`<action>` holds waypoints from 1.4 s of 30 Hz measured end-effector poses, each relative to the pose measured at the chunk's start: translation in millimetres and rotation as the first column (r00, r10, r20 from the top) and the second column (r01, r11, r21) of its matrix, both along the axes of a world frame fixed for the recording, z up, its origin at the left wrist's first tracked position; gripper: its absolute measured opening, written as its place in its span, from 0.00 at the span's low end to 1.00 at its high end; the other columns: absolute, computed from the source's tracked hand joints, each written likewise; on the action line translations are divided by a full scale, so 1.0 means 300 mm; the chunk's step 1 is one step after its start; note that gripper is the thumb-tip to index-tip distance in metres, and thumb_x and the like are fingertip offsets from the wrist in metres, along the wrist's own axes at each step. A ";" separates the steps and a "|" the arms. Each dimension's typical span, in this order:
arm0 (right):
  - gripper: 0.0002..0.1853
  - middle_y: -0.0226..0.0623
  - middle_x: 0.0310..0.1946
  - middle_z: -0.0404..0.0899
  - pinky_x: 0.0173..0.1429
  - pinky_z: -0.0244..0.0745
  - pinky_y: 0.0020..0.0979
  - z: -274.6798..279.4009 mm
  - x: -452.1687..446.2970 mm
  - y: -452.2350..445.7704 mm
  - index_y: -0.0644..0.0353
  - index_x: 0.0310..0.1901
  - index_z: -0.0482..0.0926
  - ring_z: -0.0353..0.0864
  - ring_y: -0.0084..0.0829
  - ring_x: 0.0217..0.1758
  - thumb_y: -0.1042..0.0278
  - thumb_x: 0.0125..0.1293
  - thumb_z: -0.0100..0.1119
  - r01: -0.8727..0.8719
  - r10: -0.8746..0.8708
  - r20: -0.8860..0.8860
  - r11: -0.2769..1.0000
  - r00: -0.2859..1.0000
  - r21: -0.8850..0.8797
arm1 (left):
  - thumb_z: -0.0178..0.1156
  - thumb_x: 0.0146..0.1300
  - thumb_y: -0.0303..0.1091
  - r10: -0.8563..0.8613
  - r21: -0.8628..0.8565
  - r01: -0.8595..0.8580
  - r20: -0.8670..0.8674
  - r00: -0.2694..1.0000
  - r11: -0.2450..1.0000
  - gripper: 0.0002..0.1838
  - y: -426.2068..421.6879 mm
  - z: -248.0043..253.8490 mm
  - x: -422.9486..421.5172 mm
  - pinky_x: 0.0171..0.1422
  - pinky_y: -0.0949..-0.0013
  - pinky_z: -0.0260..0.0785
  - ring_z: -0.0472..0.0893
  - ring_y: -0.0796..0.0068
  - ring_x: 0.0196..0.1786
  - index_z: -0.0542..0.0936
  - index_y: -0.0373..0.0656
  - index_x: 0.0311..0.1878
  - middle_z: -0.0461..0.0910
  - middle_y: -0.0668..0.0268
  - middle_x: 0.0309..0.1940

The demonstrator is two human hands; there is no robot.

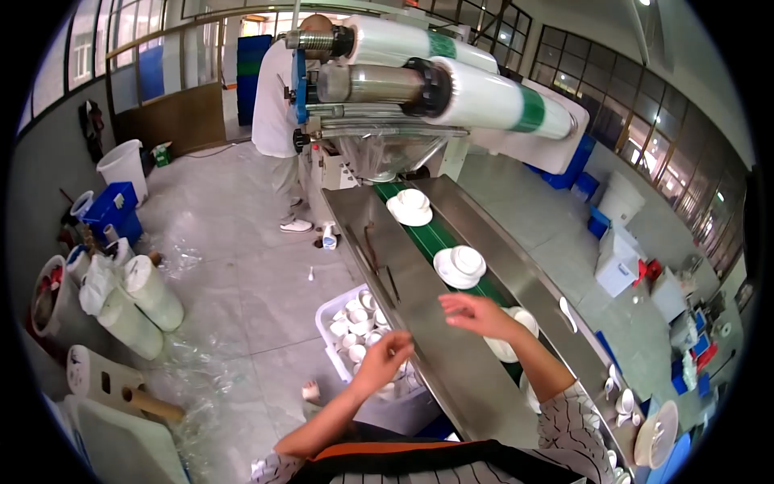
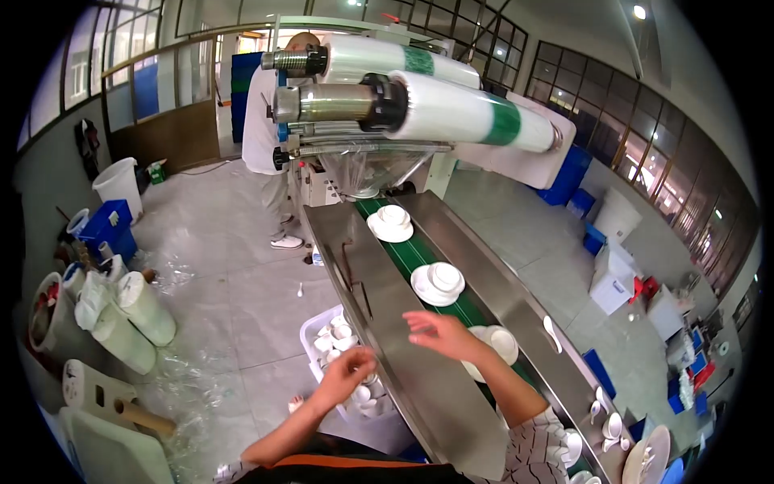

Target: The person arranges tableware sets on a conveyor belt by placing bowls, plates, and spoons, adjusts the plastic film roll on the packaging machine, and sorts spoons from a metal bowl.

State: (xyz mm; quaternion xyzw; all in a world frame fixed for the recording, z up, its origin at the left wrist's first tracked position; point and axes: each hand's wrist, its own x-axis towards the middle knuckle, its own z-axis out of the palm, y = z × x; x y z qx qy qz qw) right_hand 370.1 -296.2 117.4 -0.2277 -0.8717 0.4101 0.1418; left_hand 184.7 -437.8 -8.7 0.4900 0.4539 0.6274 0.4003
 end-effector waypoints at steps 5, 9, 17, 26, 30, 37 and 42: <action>0.29 0.42 0.55 0.73 0.58 0.70 0.30 -0.048 -0.332 0.443 0.59 0.65 0.62 0.73 0.29 0.56 0.70 0.63 0.59 0.271 -0.300 -0.091 0.932 0.950 -0.239 | 0.56 0.64 0.26 0.078 0.174 -0.105 0.154 0.985 0.979 0.14 0.463 0.131 -0.325 0.46 0.77 0.69 0.76 0.81 0.40 0.71 0.36 0.51 0.77 0.66 0.38; 0.37 0.43 0.56 0.72 0.55 0.70 0.30 -0.105 -0.593 0.853 0.61 0.66 0.59 0.73 0.31 0.56 0.61 0.59 0.65 0.490 -0.521 -0.104 0.842 0.847 -0.228 | 0.59 0.59 0.26 0.308 0.232 -0.354 0.212 0.927 0.906 0.12 0.793 0.082 -0.597 0.39 0.72 0.70 0.79 0.74 0.34 0.73 0.38 0.46 0.79 0.62 0.28; 0.40 0.43 0.63 0.64 0.64 0.66 0.35 -0.142 -0.904 1.418 0.65 0.68 0.54 0.63 0.36 0.66 0.58 0.59 0.63 0.748 -0.790 -0.110 0.608 0.603 -0.267 | 0.62 0.52 0.27 0.513 0.322 -0.422 -0.292 0.807 0.847 0.12 1.010 -0.057 -0.811 0.41 0.60 0.67 0.78 0.57 0.35 0.76 0.41 0.41 0.80 0.60 0.31; 0.15 0.32 0.46 0.73 0.57 0.66 0.34 -0.324 -0.893 2.011 0.55 0.47 0.72 0.68 0.29 0.56 0.64 0.58 0.53 0.443 -0.816 -0.434 0.574 0.382 -0.689 | 0.63 0.52 0.29 0.543 0.388 -0.396 -0.427 0.723 0.832 0.09 1.025 -0.048 -0.822 0.39 0.66 0.65 0.77 0.66 0.32 0.79 0.41 0.37 0.78 0.64 0.28; 0.09 0.31 0.36 0.74 0.51 0.72 0.34 -0.243 -0.963 1.931 0.58 0.40 0.72 0.76 0.31 0.43 0.73 0.56 0.48 0.176 -0.734 -0.483 0.619 0.478 -0.766 | 0.65 0.50 0.30 0.550 0.374 -0.412 -0.435 0.713 0.831 0.10 1.030 -0.056 -0.815 0.40 0.67 0.66 0.77 0.65 0.32 0.79 0.41 0.36 0.79 0.63 0.28; 0.10 0.38 0.40 0.76 0.59 0.74 0.43 -0.293 -0.880 1.900 0.63 0.42 0.72 0.77 0.33 0.47 0.81 0.58 0.46 0.283 -0.633 -0.408 0.710 0.657 -0.645 | 0.66 0.47 0.29 0.580 0.369 -0.450 -0.452 0.678 0.813 0.11 1.032 -0.054 -0.800 0.40 0.66 0.66 0.77 0.65 0.32 0.79 0.41 0.35 0.79 0.63 0.27; 0.13 0.31 0.44 0.79 0.48 0.76 0.26 -0.309 -0.857 1.933 0.58 0.49 0.74 0.77 0.22 0.49 0.75 0.61 0.49 0.375 -0.603 -0.237 0.708 0.761 -0.598 | 0.66 0.47 0.29 0.578 0.371 -0.446 -0.455 0.677 0.814 0.11 1.033 -0.051 -0.802 0.40 0.66 0.66 0.77 0.64 0.31 0.79 0.40 0.35 0.78 0.63 0.27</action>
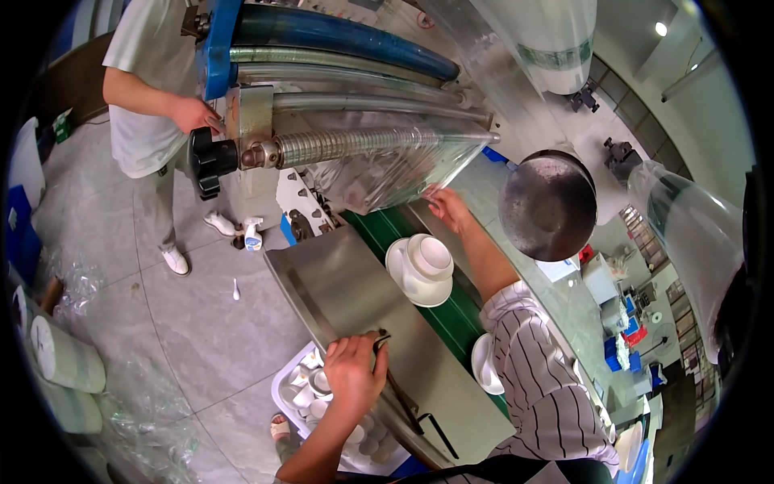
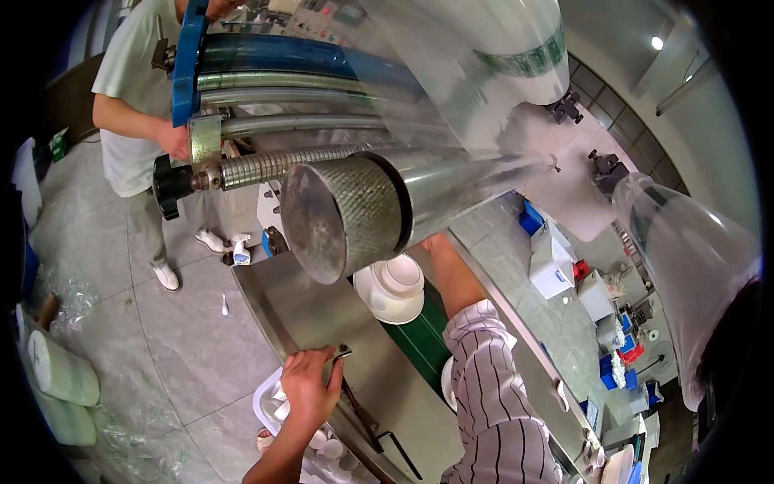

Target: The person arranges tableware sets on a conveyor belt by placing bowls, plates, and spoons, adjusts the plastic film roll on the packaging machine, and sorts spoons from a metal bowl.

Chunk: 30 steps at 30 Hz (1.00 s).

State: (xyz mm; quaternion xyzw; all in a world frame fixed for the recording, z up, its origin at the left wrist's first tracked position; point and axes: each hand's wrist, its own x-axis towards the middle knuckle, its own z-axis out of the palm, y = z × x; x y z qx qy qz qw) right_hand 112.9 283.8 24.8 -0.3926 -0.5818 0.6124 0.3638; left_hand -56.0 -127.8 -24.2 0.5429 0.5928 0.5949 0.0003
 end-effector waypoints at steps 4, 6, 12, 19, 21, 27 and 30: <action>0.15 0.31 0.47 0.79 0.37 0.74 0.19 0.008 -0.026 -0.021 0.57 0.51 0.74 0.78 0.20 0.49 0.73 0.62 0.50 0.084 -0.088 0.147 0.996 0.985 0.031 | 0.66 0.47 0.29 -0.006 -0.005 0.006 -0.004 1.000 1.000 0.11 -0.003 0.003 -0.001 0.39 0.66 0.65 0.77 0.64 0.31 0.79 0.41 0.35 0.78 0.63 0.27; 0.15 0.30 0.46 0.79 0.33 0.72 0.17 -0.016 -0.028 -0.013 0.57 0.51 0.74 0.78 0.19 0.46 0.73 0.62 0.50 0.060 -0.061 0.064 0.998 0.996 0.019 | 0.66 0.47 0.29 -0.021 -0.009 0.021 0.001 1.000 1.000 0.11 -0.003 0.003 -0.003 0.39 0.66 0.65 0.77 0.65 0.31 0.79 0.41 0.35 0.78 0.63 0.27; 0.11 0.26 0.34 0.77 0.28 0.69 0.17 -0.120 -0.004 0.024 0.55 0.44 0.76 0.76 0.18 0.34 0.72 0.61 0.49 0.062 -0.078 0.180 0.994 0.981 0.092 | 0.66 0.47 0.29 -0.032 -0.020 0.032 -0.004 0.999 0.999 0.11 -0.002 0.004 -0.004 0.39 0.67 0.65 0.77 0.65 0.31 0.79 0.40 0.35 0.78 0.63 0.27; 0.12 0.28 0.40 0.77 0.47 0.77 0.29 -0.092 -0.009 0.103 0.53 0.46 0.74 0.77 0.22 0.43 0.72 0.60 0.50 0.253 -0.275 0.148 0.955 0.950 0.154 | 0.66 0.46 0.30 -0.021 -0.026 0.020 -0.074 0.997 0.999 0.11 -0.006 -0.008 -0.004 0.39 0.67 0.65 0.77 0.66 0.31 0.79 0.41 0.35 0.79 0.64 0.27; 0.14 0.29 0.45 0.76 0.51 0.76 0.31 -0.052 -0.020 0.058 0.54 0.49 0.72 0.75 0.24 0.47 0.73 0.61 0.50 0.207 -0.207 0.007 0.978 0.978 0.034 | 0.66 0.46 0.30 -0.024 -0.020 0.023 -0.073 0.997 1.000 0.11 -0.003 -0.003 -0.003 0.39 0.67 0.65 0.77 0.66 0.31 0.79 0.41 0.35 0.79 0.64 0.27; 0.16 0.34 0.49 0.75 0.51 0.76 0.30 -0.101 -0.051 -0.014 0.54 0.52 0.71 0.75 0.26 0.50 0.75 0.61 0.50 0.045 -0.030 -0.267 0.998 0.963 0.050 | 0.66 0.46 0.30 -0.070 -0.075 0.064 -0.078 0.995 0.995 0.11 -0.002 -0.074 0.007 0.38 0.68 0.65 0.77 0.66 0.30 0.80 0.42 0.34 0.79 0.65 0.27; 0.15 0.34 0.46 0.76 0.44 0.73 0.26 -0.116 -0.020 0.019 0.56 0.51 0.72 0.74 0.23 0.43 0.75 0.62 0.50 0.049 -0.059 0.151 0.997 0.987 0.068 | 0.66 0.46 0.30 -0.053 -0.054 0.049 -0.080 0.995 0.997 0.11 0.001 -0.060 0.007 0.38 0.68 0.65 0.77 0.66 0.30 0.79 0.42 0.34 0.79 0.65 0.27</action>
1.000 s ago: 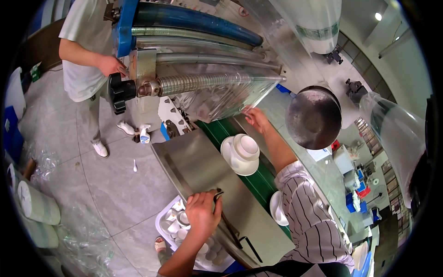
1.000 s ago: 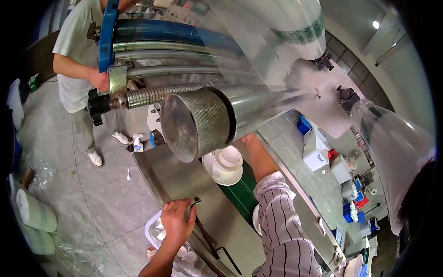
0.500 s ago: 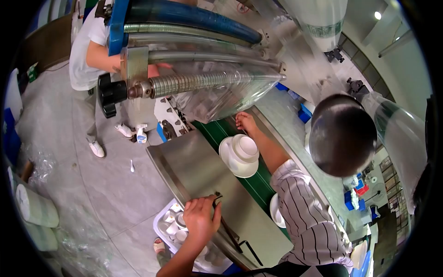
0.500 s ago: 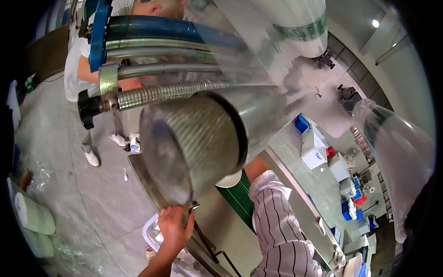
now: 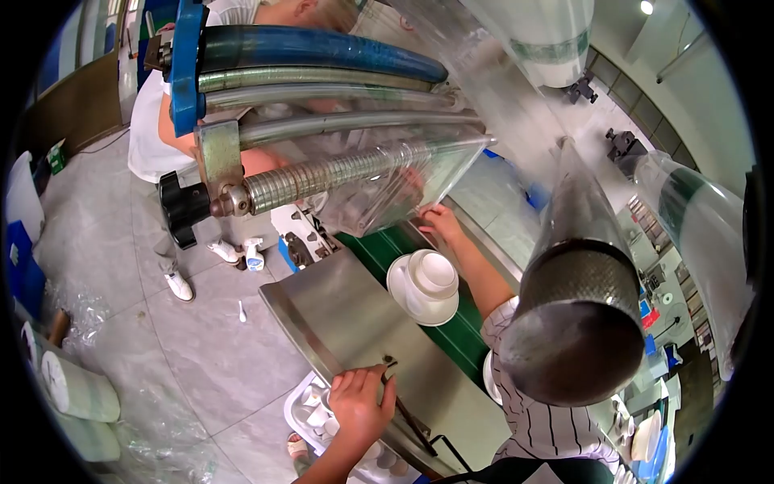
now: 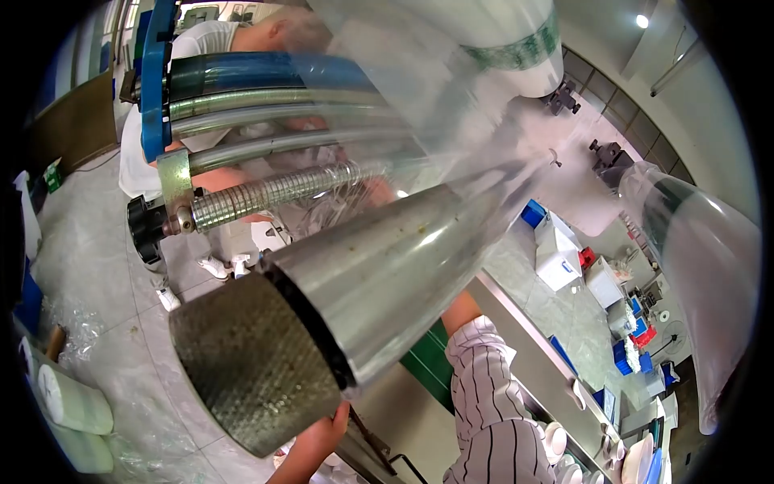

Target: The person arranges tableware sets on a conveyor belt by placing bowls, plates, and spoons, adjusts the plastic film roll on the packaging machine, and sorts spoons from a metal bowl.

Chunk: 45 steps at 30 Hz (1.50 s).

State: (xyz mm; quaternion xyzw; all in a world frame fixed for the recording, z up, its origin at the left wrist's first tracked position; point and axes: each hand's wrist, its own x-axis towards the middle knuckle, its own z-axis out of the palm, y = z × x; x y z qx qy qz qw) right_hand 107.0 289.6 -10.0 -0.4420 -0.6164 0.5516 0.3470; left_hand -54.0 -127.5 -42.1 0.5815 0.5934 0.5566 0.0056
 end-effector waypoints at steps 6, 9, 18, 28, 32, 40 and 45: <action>0.13 0.34 0.39 0.78 0.29 0.69 0.19 0.110 0.014 0.094 0.59 0.49 0.73 0.72 0.18 0.30 0.75 0.62 0.50 -0.064 0.132 0.424 0.983 0.896 -0.171 | 0.66 0.46 0.30 -0.049 -0.002 0.049 0.072 0.996 0.999 0.10 0.000 0.042 -0.011 0.37 0.66 0.64 0.77 0.65 0.30 0.79 0.41 0.34 0.79 0.64 0.27; 0.12 0.35 0.36 0.79 0.22 0.67 0.16 0.136 0.029 0.082 0.61 0.48 0.74 0.71 0.15 0.23 0.75 0.63 0.49 -0.085 0.208 0.436 0.955 0.876 -0.285 | 0.65 0.46 0.29 -0.043 0.011 0.043 0.053 0.998 0.999 0.10 -0.009 0.062 -0.018 0.37 0.64 0.64 0.77 0.64 0.31 0.79 0.42 0.34 0.79 0.64 0.27; 0.10 0.36 0.36 0.80 0.19 0.67 0.10 0.043 0.126 0.006 0.67 0.46 0.74 0.72 0.10 0.21 0.72 0.67 0.49 -0.317 0.117 -0.365 0.770 0.923 -0.553 | 0.65 0.46 0.27 -0.041 0.033 0.039 0.070 0.997 0.999 0.10 -0.003 0.057 -0.015 0.38 0.65 0.63 0.76 0.63 0.31 0.78 0.42 0.34 0.78 0.64 0.27; 0.11 0.34 0.33 0.81 0.30 0.76 0.20 0.320 0.276 -0.472 0.61 0.48 0.75 0.77 0.20 0.30 0.71 0.67 0.47 0.552 -0.528 -0.170 0.817 0.832 0.168 | 0.64 0.47 0.28 -0.041 0.013 0.040 0.020 0.999 0.999 0.07 -0.002 0.049 -0.004 0.40 0.63 0.64 0.76 0.62 0.32 0.78 0.43 0.31 0.79 0.65 0.27; 0.12 0.34 0.34 0.80 0.30 0.73 0.23 0.666 0.307 -0.599 0.59 0.50 0.74 0.76 0.20 0.32 0.66 0.69 0.48 0.524 -0.507 -0.255 0.505 0.823 0.686 | 0.65 0.48 0.30 -0.131 -0.008 0.131 -0.064 0.989 0.991 0.06 -0.009 0.030 -0.017 0.40 0.61 0.64 0.76 0.60 0.34 0.78 0.44 0.31 0.78 0.64 0.27; 0.13 0.40 0.37 0.79 0.31 0.80 0.30 1.119 0.259 -0.174 0.61 0.50 0.70 0.79 0.27 0.34 0.64 0.67 0.52 0.721 -0.562 -0.471 0.395 0.680 0.569 | 0.63 0.54 0.32 -0.658 0.002 0.680 -0.247 0.711 0.733 0.09 0.092 0.237 0.141 0.39 0.58 0.67 0.77 0.58 0.35 0.76 0.42 0.36 0.78 0.60 0.30; 0.15 0.39 0.35 0.78 0.32 0.83 0.35 1.210 0.404 0.034 0.63 0.48 0.70 0.80 0.28 0.34 0.64 0.64 0.55 0.831 -0.776 -0.364 0.348 0.515 0.435 | 0.62 0.55 0.33 -0.726 0.128 0.743 -0.159 0.670 0.657 0.08 0.255 0.278 0.246 0.39 0.59 0.68 0.76 0.59 0.34 0.74 0.41 0.33 0.75 0.60 0.27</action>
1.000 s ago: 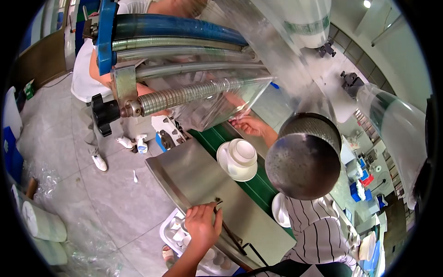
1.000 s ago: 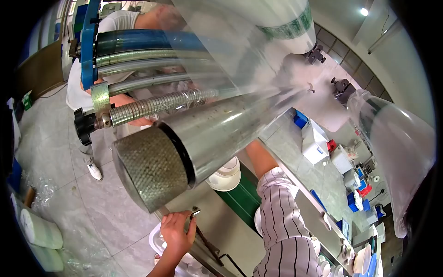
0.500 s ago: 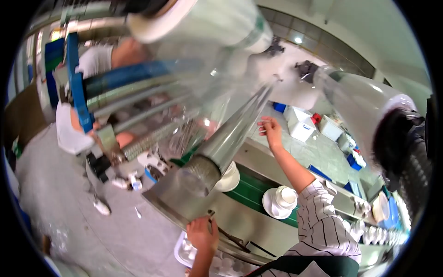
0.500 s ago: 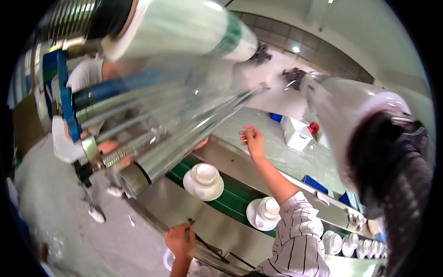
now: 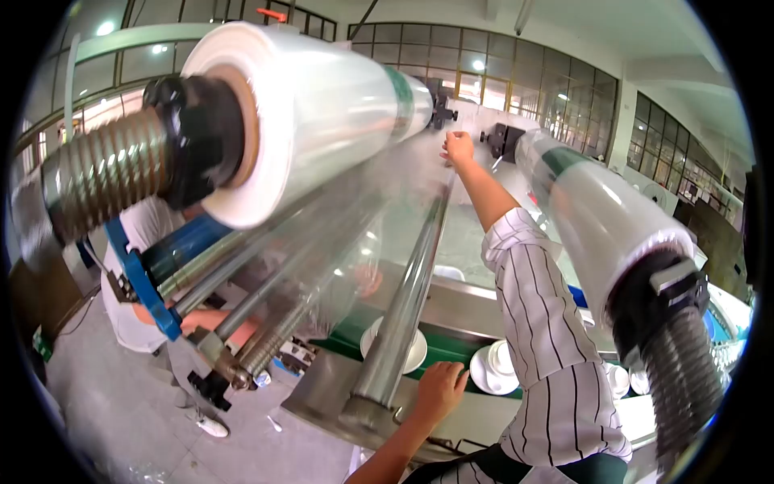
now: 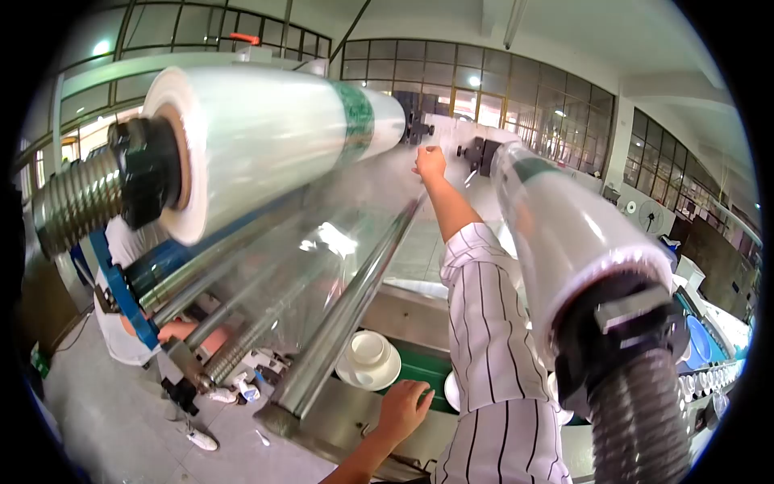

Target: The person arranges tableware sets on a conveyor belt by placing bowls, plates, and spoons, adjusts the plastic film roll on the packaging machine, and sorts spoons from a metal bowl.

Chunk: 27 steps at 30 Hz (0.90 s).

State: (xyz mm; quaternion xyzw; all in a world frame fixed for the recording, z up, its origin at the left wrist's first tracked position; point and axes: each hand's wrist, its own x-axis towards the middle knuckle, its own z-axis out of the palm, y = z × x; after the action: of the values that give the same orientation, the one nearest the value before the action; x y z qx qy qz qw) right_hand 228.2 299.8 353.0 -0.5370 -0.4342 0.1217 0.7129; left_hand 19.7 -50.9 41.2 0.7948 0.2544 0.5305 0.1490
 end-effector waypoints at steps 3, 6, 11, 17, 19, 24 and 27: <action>0.14 0.39 0.33 0.78 0.32 0.84 0.36 0.047 0.099 0.087 0.63 0.47 0.71 0.80 0.29 0.33 0.64 0.64 0.54 0.107 -0.107 -0.030 0.994 0.994 0.013 | 0.63 0.56 0.32 0.047 -0.094 -0.045 0.023 0.999 0.995 0.07 0.092 -0.011 0.016 0.36 0.61 0.69 0.77 0.60 0.33 0.76 0.41 0.32 0.77 0.62 0.26; 0.14 0.38 0.32 0.78 0.31 0.84 0.35 0.093 0.160 0.137 0.63 0.47 0.73 0.80 0.28 0.32 0.63 0.66 0.50 0.125 -0.125 -0.034 0.992 0.992 -0.003 | 0.63 0.56 0.32 0.068 -0.192 -0.051 0.084 0.994 0.980 0.05 0.150 -0.028 0.026 0.33 0.61 0.68 0.77 0.61 0.30 0.77 0.42 0.32 0.78 0.64 0.25; 0.18 0.41 0.31 0.80 0.25 0.83 0.34 0.092 0.212 0.233 0.65 0.49 0.72 0.81 0.30 0.28 0.57 0.70 0.45 -0.038 0.039 -0.081 0.999 0.996 0.016 | 0.64 0.55 0.29 0.048 -0.258 -0.018 0.110 0.993 0.966 0.05 0.139 -0.017 0.013 0.35 0.64 0.69 0.78 0.62 0.31 0.78 0.41 0.32 0.78 0.63 0.25; 0.33 0.43 0.21 0.79 0.28 0.78 0.34 0.195 0.222 0.200 0.69 0.31 0.78 0.81 0.34 0.23 0.42 0.69 0.36 0.095 -0.063 0.185 0.981 0.981 -0.170 | 0.63 0.57 0.28 -0.017 -0.344 0.043 0.079 0.997 0.938 0.06 0.127 -0.040 -0.001 0.36 0.61 0.67 0.76 0.57 0.32 0.77 0.37 0.33 0.77 0.59 0.26; 0.40 0.43 0.17 0.78 0.31 0.75 0.35 0.225 0.219 0.203 0.67 0.22 0.78 0.80 0.36 0.23 0.36 0.68 0.32 0.300 -0.172 0.436 0.922 0.883 -0.244 | 0.64 0.56 0.29 -0.057 -0.381 0.078 0.068 0.996 0.921 0.06 0.131 -0.047 0.006 0.36 0.60 0.67 0.76 0.57 0.31 0.77 0.38 0.33 0.78 0.59 0.25; 0.35 0.46 0.20 0.79 0.38 0.73 0.41 0.225 0.305 0.339 0.63 0.19 0.79 0.80 0.44 0.27 0.43 0.68 0.32 0.165 -0.030 0.425 0.944 0.905 -0.285 | 0.58 0.63 0.34 0.004 -0.375 -0.012 -0.023 1.000 0.927 0.08 0.095 -0.051 0.001 0.37 0.60 0.69 0.77 0.58 0.31 0.77 0.37 0.35 0.78 0.56 0.28; 0.28 0.48 0.18 0.76 0.29 0.71 0.42 0.179 0.331 0.335 0.64 0.22 0.77 0.79 0.45 0.26 0.48 0.66 0.39 0.362 -0.372 0.878 0.897 0.303 0.255 | 0.58 0.64 0.33 0.034 -0.322 -0.049 -0.054 0.998 0.945 0.08 0.086 -0.088 -0.002 0.34 0.61 0.70 0.77 0.59 0.30 0.78 0.37 0.37 0.77 0.56 0.29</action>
State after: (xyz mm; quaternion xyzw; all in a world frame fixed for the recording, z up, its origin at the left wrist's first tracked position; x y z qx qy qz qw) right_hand 327.5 400.3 406.7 -0.5950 -0.6176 -0.3584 0.3688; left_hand 19.2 -25.2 14.6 0.7665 0.3579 0.4656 0.2599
